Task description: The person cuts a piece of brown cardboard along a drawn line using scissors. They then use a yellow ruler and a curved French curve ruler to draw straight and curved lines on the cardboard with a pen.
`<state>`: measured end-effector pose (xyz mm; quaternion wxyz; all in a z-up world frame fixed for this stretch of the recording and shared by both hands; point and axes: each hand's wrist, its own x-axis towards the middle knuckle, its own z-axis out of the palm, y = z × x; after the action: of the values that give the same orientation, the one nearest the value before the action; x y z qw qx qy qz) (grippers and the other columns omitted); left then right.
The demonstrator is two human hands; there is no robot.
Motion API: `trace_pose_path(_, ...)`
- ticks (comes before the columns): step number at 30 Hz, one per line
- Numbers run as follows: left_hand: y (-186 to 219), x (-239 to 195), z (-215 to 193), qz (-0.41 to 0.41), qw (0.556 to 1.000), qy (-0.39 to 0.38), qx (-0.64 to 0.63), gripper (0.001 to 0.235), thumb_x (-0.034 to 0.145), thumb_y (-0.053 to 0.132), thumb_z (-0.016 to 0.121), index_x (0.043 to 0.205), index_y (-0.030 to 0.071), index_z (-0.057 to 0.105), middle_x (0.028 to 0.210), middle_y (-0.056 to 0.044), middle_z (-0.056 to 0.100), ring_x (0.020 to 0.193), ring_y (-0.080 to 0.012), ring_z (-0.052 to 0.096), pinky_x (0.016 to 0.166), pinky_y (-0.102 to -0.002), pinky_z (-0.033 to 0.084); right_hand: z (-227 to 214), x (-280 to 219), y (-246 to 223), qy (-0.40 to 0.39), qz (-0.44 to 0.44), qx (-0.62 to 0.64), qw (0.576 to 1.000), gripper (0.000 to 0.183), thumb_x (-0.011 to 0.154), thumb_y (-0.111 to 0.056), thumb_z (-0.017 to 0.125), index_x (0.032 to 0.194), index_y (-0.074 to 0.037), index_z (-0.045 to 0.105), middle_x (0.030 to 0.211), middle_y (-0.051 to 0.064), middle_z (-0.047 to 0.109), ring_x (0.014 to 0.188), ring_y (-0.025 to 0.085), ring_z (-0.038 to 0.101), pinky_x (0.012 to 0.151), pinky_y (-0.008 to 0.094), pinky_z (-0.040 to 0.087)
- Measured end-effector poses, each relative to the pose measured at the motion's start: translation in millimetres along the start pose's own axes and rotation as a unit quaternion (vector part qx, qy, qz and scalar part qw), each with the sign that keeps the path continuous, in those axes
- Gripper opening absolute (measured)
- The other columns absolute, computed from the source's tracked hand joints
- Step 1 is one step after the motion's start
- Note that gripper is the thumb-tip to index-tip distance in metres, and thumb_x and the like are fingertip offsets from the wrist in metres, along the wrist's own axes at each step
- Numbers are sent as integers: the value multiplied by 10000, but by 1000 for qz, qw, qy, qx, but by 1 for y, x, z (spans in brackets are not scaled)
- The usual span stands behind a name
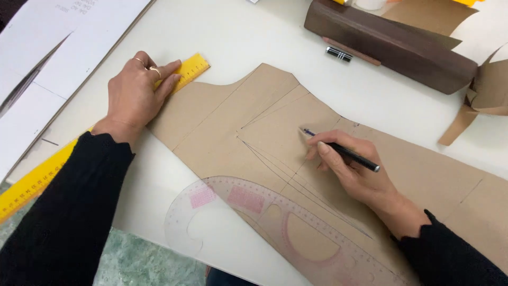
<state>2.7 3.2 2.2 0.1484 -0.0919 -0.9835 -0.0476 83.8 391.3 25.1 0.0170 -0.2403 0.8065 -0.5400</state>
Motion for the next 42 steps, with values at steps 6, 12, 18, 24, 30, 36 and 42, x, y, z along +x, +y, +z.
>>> trace_pose_path(6,80,-45,-43,165,982,-68,-68,451,796,513,698,1129,208,691,1069,-95,578,1010,-298,552,840,-437,446,4,7,-17,-28,-29,-82,996,218,939,-79,501,1058,-30,678,831,185,712,676,306,691,694,416,546)
trace_pose_path(12,117,-85,-48,199,933,-219,-204,720,613,569,832,1140,131,611,1158,-120,554,1079,-315,504,861,-441,379,5,2,-19,-63,-62,-105,991,188,929,-56,519,1041,-39,669,929,186,707,821,347,699,797,455,537)
trace_pose_path(18,162,-132,-62,186,921,-241,-243,588,669,521,805,1049,149,554,1089,-65,524,1019,-291,528,761,-432,355,-2,-23,-34,-75,-28,-82,993,169,927,-63,534,1002,-51,684,903,165,716,809,313,702,799,447,533)
trace_pose_path(24,178,-151,-51,150,923,-249,-251,490,746,420,782,1057,129,539,1038,-42,499,997,-294,527,739,-431,392,-9,-74,-57,-30,59,-137,988,200,895,-116,593,1074,-91,679,971,134,722,898,317,692,855,466,520)
trace_pose_path(30,152,-117,-58,114,942,-199,-245,463,714,364,807,1048,113,608,1069,-81,516,1022,-314,517,813,-428,366,-9,-124,-59,39,105,-204,972,430,729,-122,771,1143,-63,668,1055,148,715,1036,342,662,931,477,494)
trace_pose_path(36,148,-120,-47,103,943,-165,-271,460,685,387,831,1034,161,635,1052,-63,533,1008,-290,518,833,-410,338,14,-135,-50,111,125,-280,945,451,699,-150,811,1127,-103,676,982,90,709,1006,308,659,915,429,511)
trace_pose_path(42,145,-119,-32,131,961,-122,-210,515,703,567,768,1048,213,625,1076,-6,538,1017,-250,503,803,-414,332,28,-132,-53,162,106,-313,930,274,818,-218,733,1017,-74,611,927,71,623,885,239,577,797,326,450)
